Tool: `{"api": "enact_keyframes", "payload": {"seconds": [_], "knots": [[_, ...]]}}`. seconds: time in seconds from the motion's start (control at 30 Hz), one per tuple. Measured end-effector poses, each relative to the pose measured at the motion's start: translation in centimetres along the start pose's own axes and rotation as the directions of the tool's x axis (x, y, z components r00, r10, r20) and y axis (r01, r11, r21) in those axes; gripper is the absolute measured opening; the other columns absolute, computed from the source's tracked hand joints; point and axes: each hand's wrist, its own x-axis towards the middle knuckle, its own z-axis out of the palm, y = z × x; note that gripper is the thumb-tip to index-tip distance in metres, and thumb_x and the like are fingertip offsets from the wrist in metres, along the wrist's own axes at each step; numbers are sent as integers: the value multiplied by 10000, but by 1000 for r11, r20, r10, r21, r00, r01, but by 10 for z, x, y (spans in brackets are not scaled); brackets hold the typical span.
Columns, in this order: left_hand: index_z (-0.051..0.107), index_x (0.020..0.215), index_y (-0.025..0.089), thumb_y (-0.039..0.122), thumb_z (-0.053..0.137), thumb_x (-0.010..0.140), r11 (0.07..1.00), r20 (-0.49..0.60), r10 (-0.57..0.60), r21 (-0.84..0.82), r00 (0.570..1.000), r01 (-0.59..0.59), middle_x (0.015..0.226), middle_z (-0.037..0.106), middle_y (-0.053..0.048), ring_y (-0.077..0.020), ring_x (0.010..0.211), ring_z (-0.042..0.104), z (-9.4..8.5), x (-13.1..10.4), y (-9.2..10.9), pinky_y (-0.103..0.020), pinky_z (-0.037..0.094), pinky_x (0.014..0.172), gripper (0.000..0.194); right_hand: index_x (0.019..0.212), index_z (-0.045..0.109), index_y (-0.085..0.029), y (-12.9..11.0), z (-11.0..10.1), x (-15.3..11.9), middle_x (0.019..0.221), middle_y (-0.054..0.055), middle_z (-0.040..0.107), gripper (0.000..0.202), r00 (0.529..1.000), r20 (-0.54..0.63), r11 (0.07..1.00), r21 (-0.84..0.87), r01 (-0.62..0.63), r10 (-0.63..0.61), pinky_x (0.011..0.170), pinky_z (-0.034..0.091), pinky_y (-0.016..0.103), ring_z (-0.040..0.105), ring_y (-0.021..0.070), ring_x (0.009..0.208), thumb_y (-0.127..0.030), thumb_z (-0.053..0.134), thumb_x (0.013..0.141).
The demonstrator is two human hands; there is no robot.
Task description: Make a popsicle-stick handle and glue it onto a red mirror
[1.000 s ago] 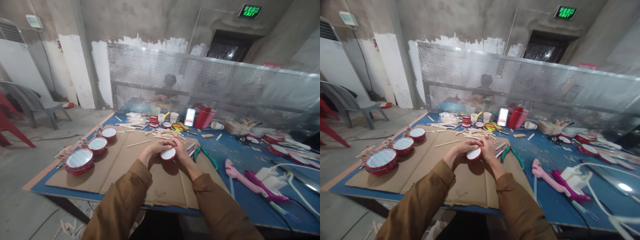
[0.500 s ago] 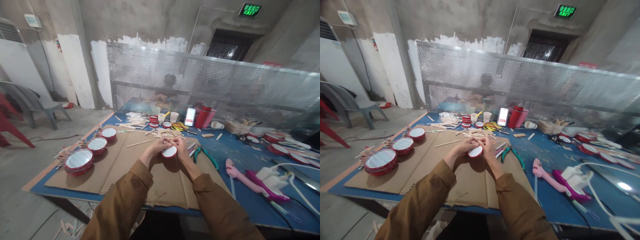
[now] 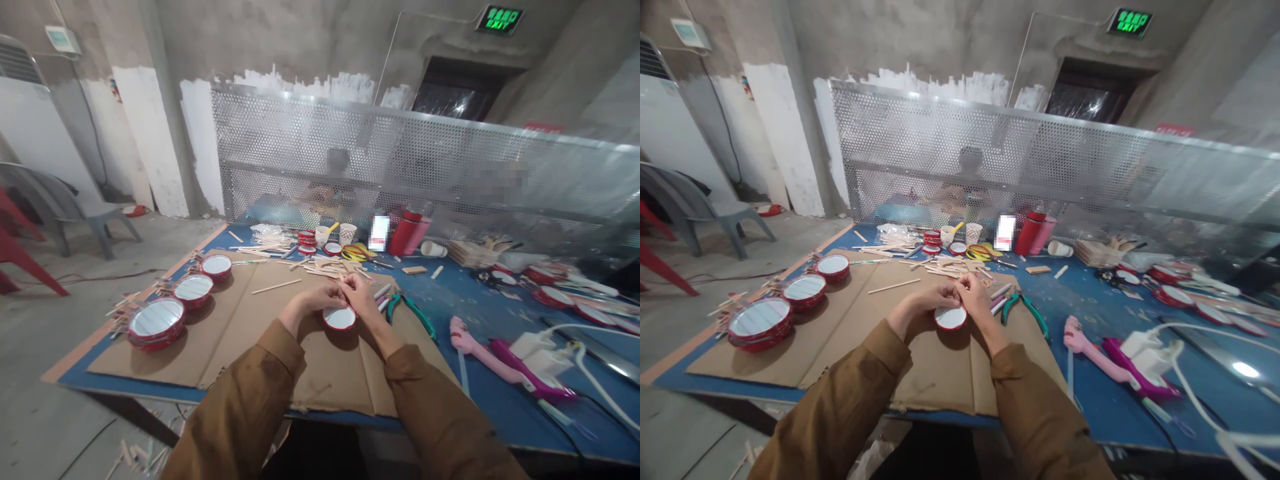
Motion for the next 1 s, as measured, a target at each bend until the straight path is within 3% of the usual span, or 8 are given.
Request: {"api": "enact_keyframes", "payload": {"seconds": [0.1, 0.2, 0.37, 0.5, 0.6, 0.73, 1.0], "knots": [[595, 751, 126, 305, 885, 583, 998, -124, 63, 21, 990, -61, 629, 588, 25, -80, 562, 523, 4, 8, -2, -209, 360, 557, 380, 664, 568, -213, 2, -2, 0, 660, 7, 625, 343, 999, -35, 998, 64, -3, 5, 646, 461, 300, 567, 172, 656, -538, 671, 703], [591, 857, 142, 273, 844, 638, 994, -284, 100, -14, 954, -109, 650, 616, 29, -91, 574, 563, 5, 12, -3, -209, 403, 577, 360, 634, 603, -193, 1, -3, -1, 641, 15, 633, 399, 998, -25, 986, 159, -45, 49, 593, 435, 276, 556, 161, 633, -566, 741, 652], [595, 847, 146, 219, 808, 678, 995, -384, 96, 56, 918, -81, 636, 630, 26, -89, 546, 561, 5, 13, -5, -206, 406, 563, 282, 642, 658, -170, -3, -8, -3, 571, -8, 605, 448, 970, 120, 932, 275, -236, 211, 497, 362, 241, 500, 119, 529, -576, 824, 554], [605, 818, 142, 221, 796, 701, 992, -392, 105, 100, 914, -71, 624, 627, 26, -83, 535, 549, 4, 14, -4, -196, 391, 550, 237, 656, 655, -172, -7, -16, -4, 539, -15, 600, 465, 914, 252, 849, 354, -393, 318, 436, 346, 222, 504, 108, 471, -535, 886, 478], [617, 881, 140, 220, 792, 709, 992, -398, 108, 99, 911, -74, 612, 613, 38, -81, 532, 551, 3, 14, -3, -190, 392, 549, 258, 674, 666, -167, -9, -20, -5, 542, -13, 613, 461, 893, 293, 819, 375, -435, 340, 411, 345, 213, 511, 103, 450, -511, 899, 474], [642, 1060, 140, 238, 798, 712, 994, -363, 103, 61, 926, -86, 653, 643, 25, -97, 536, 574, 4, 12, -1, -211, 422, 572, 394, 700, 677, -161, -12, -21, -7, 535, -19, 607, 474, 893, 306, 812, 390, -433, 329, 397, 329, 208, 509, 100, 434, -512, 900, 473], [644, 843, 122, 150, 766, 694, 993, -368, 106, 80, 924, -82, 657, 639, 12, -87, 568, 566, 3, 11, -2, -204, 416, 575, 194, 706, 664, -169, -10, -21, -7, 527, -40, 559, 473, 927, 283, 895, 301, -330, 247, 410, 288, 207, 442, 82, 429, -571, 851, 541]]}}
